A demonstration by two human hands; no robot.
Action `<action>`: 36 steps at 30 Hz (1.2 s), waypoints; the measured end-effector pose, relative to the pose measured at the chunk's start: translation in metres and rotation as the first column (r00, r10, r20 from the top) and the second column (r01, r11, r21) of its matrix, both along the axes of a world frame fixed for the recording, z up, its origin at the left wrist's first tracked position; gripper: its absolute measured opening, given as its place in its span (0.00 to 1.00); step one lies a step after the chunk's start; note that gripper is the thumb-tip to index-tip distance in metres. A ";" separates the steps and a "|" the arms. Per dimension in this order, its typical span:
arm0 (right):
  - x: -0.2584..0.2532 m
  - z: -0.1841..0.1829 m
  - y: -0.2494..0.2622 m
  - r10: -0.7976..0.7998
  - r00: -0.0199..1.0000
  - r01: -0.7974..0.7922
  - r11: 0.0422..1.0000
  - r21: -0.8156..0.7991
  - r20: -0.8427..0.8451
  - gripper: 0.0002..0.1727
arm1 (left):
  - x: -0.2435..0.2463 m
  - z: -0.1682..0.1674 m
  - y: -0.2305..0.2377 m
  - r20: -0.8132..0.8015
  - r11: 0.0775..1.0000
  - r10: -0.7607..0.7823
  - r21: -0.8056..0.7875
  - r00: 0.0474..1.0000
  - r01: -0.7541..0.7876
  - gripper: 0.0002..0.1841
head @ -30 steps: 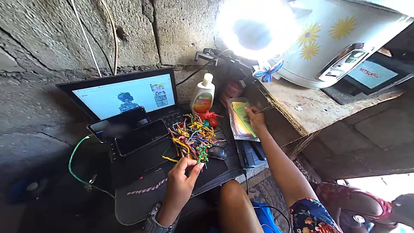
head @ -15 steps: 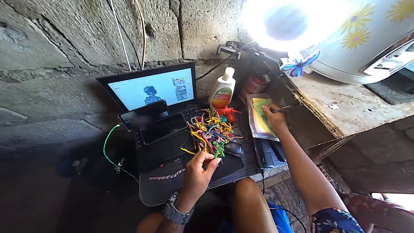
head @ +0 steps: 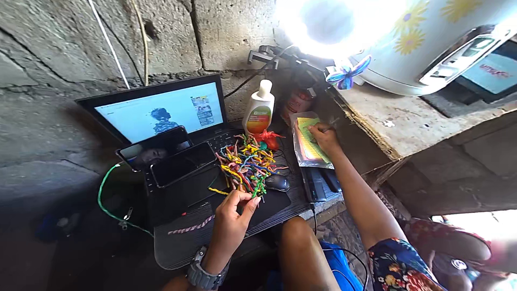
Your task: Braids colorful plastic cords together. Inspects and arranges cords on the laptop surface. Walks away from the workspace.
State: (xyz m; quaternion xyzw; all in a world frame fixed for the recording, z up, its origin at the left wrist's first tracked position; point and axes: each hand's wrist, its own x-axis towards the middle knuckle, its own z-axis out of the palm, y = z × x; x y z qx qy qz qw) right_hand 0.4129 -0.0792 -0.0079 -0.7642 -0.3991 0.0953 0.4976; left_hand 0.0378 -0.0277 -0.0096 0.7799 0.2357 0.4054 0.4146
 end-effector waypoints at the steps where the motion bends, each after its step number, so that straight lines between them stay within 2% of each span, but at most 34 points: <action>1: 0.002 -0.001 0.001 -0.008 1.000 0.008 1.000 -0.001 -0.023 0.19 | 0.000 0.000 0.000 -0.001 1.000 -0.001 -0.001 1.000 0.001 0.11; 5: 0.001 0.001 0.000 -0.040 0.992 0.049 0.996 0.070 -0.120 0.17 | 0.000 0.000 0.001 0.001 1.000 0.006 0.005 1.000 -0.006 0.11; 9: -0.003 0.000 0.001 0.000 0.999 0.002 0.999 0.049 -0.032 0.19 | -0.002 -0.001 0.002 -0.004 1.000 0.006 0.004 1.000 -0.006 0.11; 12: 0.000 -0.002 0.001 -0.024 0.996 0.032 0.995 0.089 -0.088 0.17 | -0.003 0.000 0.003 -0.003 1.000 0.011 0.001 1.000 -0.011 0.11; 17: -0.002 -0.003 0.001 -0.031 0.996 0.039 0.994 0.102 -0.080 0.17 | -0.005 -0.001 0.003 -0.012 1.000 0.013 -0.003 1.000 -0.013 0.11; 21: -0.004 -0.002 0.002 -0.034 0.999 0.033 0.996 0.077 0.010 0.19 | -0.007 0.000 0.003 -0.019 1.000 0.012 -0.005 1.000 -0.012 0.11; 24: -0.004 -0.001 0.002 -0.068 0.997 0.070 0.994 0.085 -0.029 0.18 | -0.009 0.000 0.003 -0.016 1.000 0.009 -0.006 1.000 -0.009 0.11; 32: -0.003 -0.002 0.001 -0.034 0.999 0.033 0.998 0.053 0.011 0.20 | -0.011 0.002 0.003 -0.046 1.000 0.007 -0.003 0.999 -0.007 0.12; 36: -0.006 -0.001 -0.001 -0.102 0.994 0.105 0.992 0.077 -0.038 0.17 | -0.011 0.001 0.003 -0.055 1.000 -0.002 -0.012 0.998 0.001 0.11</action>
